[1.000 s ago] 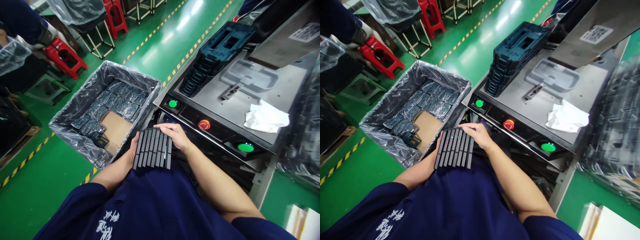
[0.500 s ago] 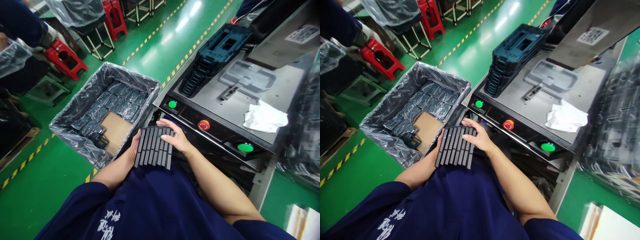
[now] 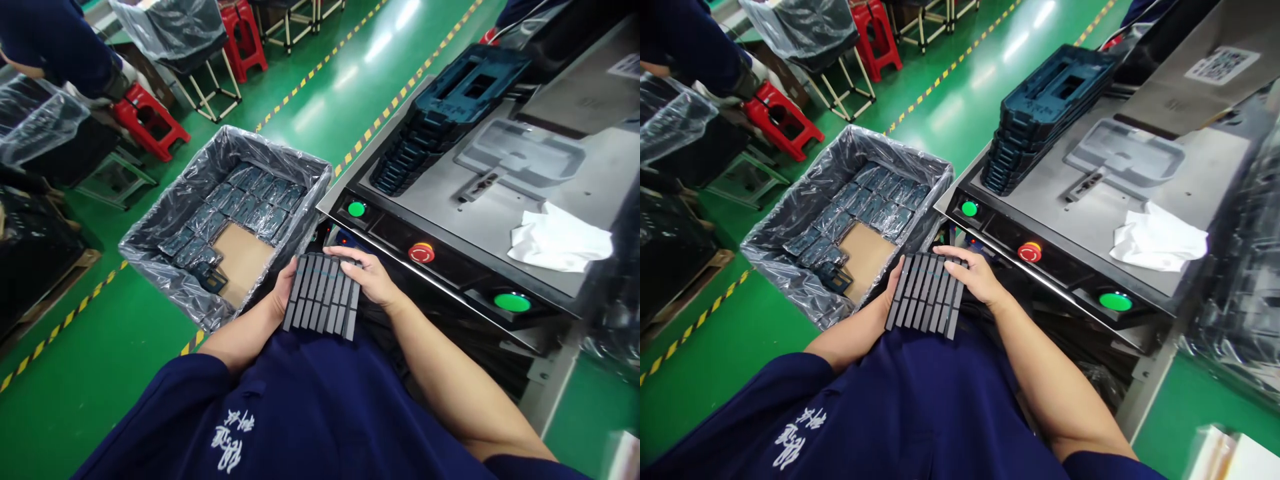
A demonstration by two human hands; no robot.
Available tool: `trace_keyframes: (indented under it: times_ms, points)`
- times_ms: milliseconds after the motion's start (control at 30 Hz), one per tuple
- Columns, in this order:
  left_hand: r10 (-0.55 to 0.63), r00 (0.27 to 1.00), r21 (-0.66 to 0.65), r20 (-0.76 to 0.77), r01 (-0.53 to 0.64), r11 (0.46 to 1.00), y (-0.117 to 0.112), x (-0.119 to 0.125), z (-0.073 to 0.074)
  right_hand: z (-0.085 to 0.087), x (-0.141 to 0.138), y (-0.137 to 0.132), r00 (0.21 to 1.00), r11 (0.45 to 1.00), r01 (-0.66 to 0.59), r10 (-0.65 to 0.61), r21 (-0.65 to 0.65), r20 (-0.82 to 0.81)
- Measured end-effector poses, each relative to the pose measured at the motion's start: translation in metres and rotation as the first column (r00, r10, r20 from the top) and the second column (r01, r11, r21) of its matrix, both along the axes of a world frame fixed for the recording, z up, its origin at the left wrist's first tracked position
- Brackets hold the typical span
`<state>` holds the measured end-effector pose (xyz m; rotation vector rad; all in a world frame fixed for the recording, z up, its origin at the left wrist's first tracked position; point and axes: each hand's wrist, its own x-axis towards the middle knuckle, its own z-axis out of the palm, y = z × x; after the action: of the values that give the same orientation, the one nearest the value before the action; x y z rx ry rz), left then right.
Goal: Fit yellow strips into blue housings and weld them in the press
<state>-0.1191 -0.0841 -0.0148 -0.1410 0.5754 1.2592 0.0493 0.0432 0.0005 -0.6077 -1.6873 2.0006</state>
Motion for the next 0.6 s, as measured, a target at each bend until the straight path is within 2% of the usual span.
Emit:
trace_keyframes:
  times_ms: [133, 333, 600]
  points:
    - [-0.014, 1.0, -0.069, -0.014, 0.013, 0.998, 0.002, 0.001, 0.004, -0.006, 0.0, -0.001, 0.998, 0.999, 0.015, -0.018, -0.049, -0.053]
    - [-0.055, 0.998, -0.02, -0.019, 0.054, 0.998, 0.003, 0.004, 0.014, -0.008, 0.0, -0.001, 0.997, 0.999, 0.015, -0.019, -0.052, -0.07]
    - [-0.012, 0.999, -0.028, -0.039, 0.011, 1.0, 0.004, 0.001, -0.001, -0.014, 0.001, -0.003, 0.998, 0.998, 0.057, -0.057, -0.02, -0.015]
